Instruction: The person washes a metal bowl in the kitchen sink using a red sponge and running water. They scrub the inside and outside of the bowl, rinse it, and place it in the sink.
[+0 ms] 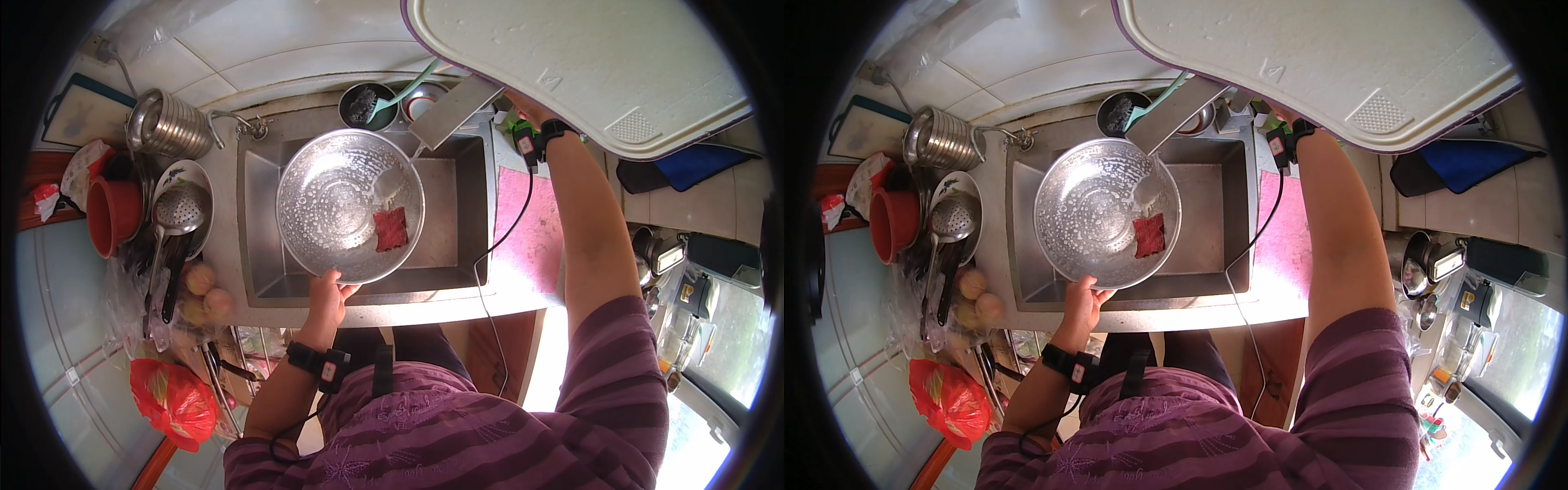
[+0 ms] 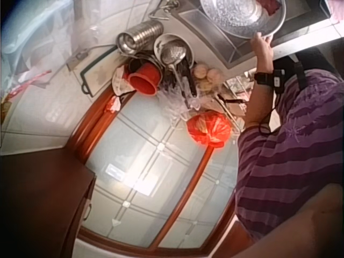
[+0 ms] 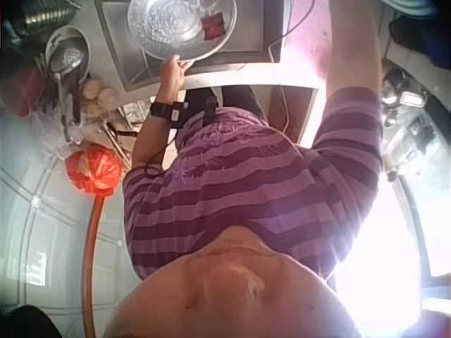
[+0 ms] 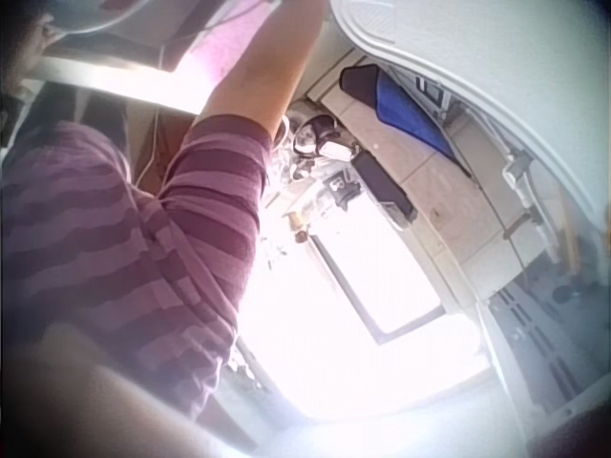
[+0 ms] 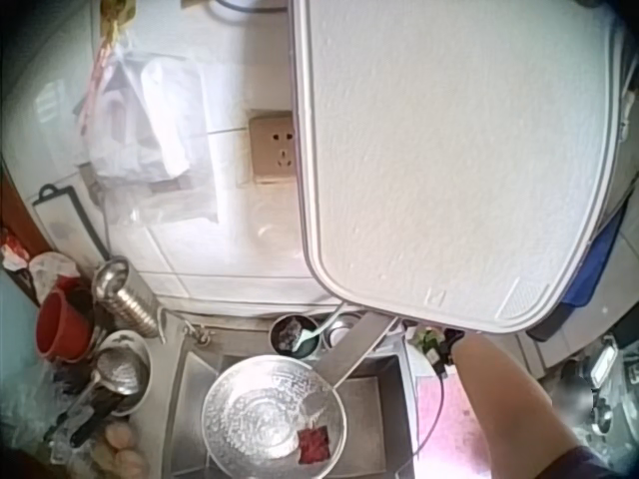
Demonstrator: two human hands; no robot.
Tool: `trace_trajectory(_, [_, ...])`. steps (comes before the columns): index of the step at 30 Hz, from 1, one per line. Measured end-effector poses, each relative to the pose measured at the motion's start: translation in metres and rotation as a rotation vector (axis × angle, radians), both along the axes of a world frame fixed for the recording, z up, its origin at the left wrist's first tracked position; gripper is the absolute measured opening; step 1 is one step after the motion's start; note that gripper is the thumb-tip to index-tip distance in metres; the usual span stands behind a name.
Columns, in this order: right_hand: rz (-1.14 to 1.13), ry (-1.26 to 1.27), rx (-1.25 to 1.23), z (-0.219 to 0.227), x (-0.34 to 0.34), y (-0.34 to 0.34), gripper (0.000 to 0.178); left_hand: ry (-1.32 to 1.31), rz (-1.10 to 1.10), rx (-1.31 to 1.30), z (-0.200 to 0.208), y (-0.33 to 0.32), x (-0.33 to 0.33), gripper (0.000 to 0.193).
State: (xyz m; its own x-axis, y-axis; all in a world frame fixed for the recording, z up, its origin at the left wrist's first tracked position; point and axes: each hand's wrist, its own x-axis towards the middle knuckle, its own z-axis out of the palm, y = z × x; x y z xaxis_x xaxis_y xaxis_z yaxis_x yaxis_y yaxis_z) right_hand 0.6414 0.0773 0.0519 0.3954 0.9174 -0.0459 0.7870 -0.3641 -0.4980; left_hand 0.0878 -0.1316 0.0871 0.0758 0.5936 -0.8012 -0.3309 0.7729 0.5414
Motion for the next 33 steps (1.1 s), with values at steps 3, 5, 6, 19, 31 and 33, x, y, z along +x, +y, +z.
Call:
trace_trajectory(3, [-0.013, 0.038, -0.014, 0.003, -0.006, -0.002, 0.031, 0.009, 0.014, 0.003, -0.001, -0.001, -0.001, 0.033])
trace_trajectory(5, [-0.021, 0.062, -0.019, 0.008, -0.011, -0.002, 0.029, 0.011, 0.019, -0.006, -0.003, -0.002, -0.002, 0.033])
trace_trajectory(6, [-0.028, 0.073, -0.019, 0.010, -0.011, -0.002, 0.028, 0.019, 0.018, -0.006, -0.004, -0.002, -0.002, 0.035])
trace_trajectory(19, [-0.176, 0.110, 0.037, 0.036, -0.035, -0.026, 0.013, -0.005, -0.006, 0.009, -0.019, -0.006, -0.014, 0.056])
trace_trajectory(31, [-0.014, 1.311, -0.452, 0.063, -0.254, -0.079, 0.012, 0.081, -0.030, 0.070, -0.006, -0.008, -0.008, 0.053])
trace_trajectory(33, [0.013, 1.380, -0.474, 0.037, -0.257, -0.067, 0.013, 0.071, -0.029, 0.076, -0.008, -0.008, -0.010, 0.055])
